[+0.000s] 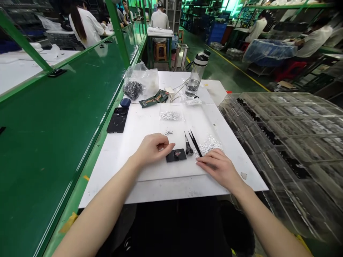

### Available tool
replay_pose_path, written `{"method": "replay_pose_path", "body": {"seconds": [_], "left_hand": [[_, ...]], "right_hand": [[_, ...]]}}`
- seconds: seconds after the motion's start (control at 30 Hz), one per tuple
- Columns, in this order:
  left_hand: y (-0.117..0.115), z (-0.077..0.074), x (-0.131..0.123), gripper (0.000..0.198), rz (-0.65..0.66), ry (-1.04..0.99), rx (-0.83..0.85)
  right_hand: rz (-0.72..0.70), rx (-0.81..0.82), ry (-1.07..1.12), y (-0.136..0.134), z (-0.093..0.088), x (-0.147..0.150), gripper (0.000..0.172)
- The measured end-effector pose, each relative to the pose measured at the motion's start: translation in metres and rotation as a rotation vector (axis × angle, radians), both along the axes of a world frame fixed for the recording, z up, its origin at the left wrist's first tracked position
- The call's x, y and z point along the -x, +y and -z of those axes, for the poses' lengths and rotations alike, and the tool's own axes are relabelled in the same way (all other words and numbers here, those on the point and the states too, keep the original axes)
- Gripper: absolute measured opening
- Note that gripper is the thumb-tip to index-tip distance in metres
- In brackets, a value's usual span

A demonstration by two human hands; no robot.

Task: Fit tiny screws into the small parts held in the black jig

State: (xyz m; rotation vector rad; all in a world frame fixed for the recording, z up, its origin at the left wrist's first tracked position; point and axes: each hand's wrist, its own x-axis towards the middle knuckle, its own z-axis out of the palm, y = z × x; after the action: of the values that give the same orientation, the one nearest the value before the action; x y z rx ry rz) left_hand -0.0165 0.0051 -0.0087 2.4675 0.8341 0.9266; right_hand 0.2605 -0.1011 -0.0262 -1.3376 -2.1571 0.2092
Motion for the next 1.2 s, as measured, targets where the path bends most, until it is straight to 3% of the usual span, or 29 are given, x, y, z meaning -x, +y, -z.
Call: {"method": "replay_pose_path", "body": {"seconds": [0.13,0.27,0.4,0.6,0.77,0.9,1.2], "left_hand": [[-0.008,-0.017,-0.005,0.024,0.066,0.051,0.031],[-0.015,-0.028,-0.016,0.039,0.165,0.17,0.066],[-0.016,-0.025,-0.026,0.024,0.221,0.232,0.106],[-0.01,-0.011,-0.023,0.02,0.202,0.133,0.181],[-0.008,-0.008,-0.018,0.021,0.105,0.051,0.304],[-0.007,-0.004,-0.018,0.026,0.062,-0.011,0.406],[-0.01,-0.006,-0.018,0.017,0.051,-0.052,0.5]], "right_hand": [[-0.007,-0.009,0.108,-0.001,-0.005,-0.002,0.015],[0.08,0.022,0.323,0.004,-0.019,-0.003,0.003],[0.044,0.063,0.502,0.021,-0.045,0.007,0.006],[-0.157,0.028,0.586,0.073,-0.075,0.038,0.01],[-0.248,0.053,0.622,0.092,-0.057,0.051,0.009],[-0.249,0.057,0.624,0.085,-0.036,0.05,0.029],[-0.315,0.029,0.47,0.075,-0.033,0.051,0.029]]}}
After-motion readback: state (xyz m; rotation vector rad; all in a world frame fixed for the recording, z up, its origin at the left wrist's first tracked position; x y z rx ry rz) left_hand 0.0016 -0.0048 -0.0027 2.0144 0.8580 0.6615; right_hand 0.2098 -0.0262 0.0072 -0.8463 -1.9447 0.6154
